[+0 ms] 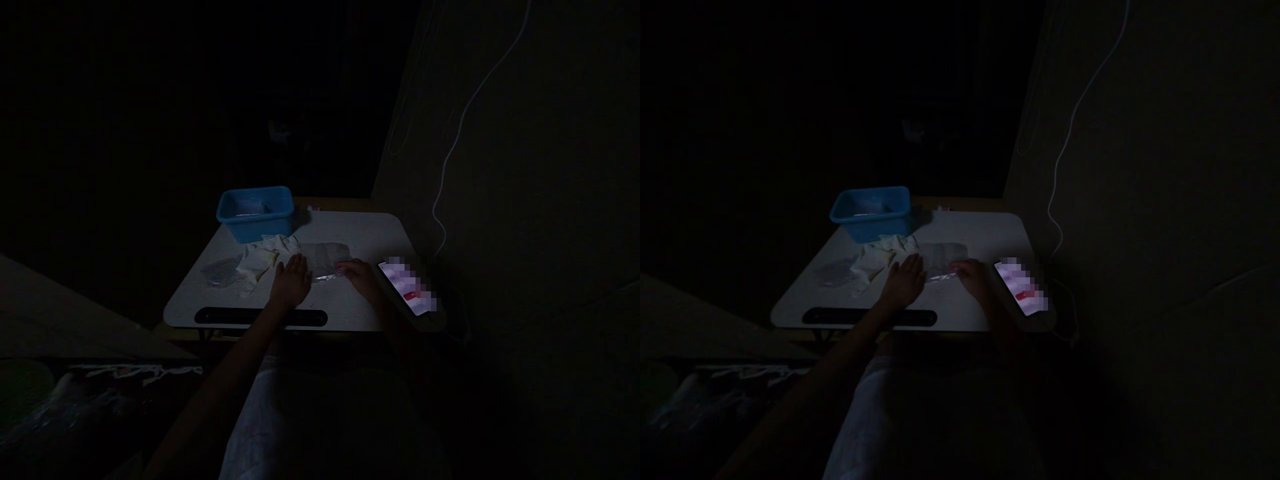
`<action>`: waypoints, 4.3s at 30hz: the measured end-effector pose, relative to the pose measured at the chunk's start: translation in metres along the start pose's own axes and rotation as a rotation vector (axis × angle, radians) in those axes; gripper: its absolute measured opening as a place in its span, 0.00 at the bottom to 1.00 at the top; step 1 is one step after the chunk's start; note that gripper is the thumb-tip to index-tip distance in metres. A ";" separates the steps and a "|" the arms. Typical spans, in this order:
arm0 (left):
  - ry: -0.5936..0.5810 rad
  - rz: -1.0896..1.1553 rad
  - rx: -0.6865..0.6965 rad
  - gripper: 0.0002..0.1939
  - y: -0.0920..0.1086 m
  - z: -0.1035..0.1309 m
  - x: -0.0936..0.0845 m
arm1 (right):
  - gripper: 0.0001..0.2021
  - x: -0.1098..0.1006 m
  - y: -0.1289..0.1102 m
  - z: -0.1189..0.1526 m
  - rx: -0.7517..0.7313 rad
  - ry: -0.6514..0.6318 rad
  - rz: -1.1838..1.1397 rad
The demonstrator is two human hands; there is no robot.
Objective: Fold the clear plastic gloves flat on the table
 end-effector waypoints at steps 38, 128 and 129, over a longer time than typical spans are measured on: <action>-0.041 -0.040 0.064 0.31 0.003 0.000 0.007 | 0.24 0.037 -0.048 0.035 -0.193 -0.207 0.595; -0.100 -0.043 0.078 0.28 0.037 -0.044 0.013 | 0.31 0.029 -0.007 -0.021 0.136 -0.178 0.761; -0.099 -0.049 0.063 0.29 0.034 -0.043 0.012 | 0.31 0.030 -0.007 -0.021 0.137 -0.184 0.760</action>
Point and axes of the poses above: each hand's wrist, its own z-axis away from the middle knuckle, its own x-axis out of the palm, y = z × x, the point moved 8 cm from there along -z, towards the middle knuckle, and after that the axes turned 2 degrees about -y, right-handed, at the moved point
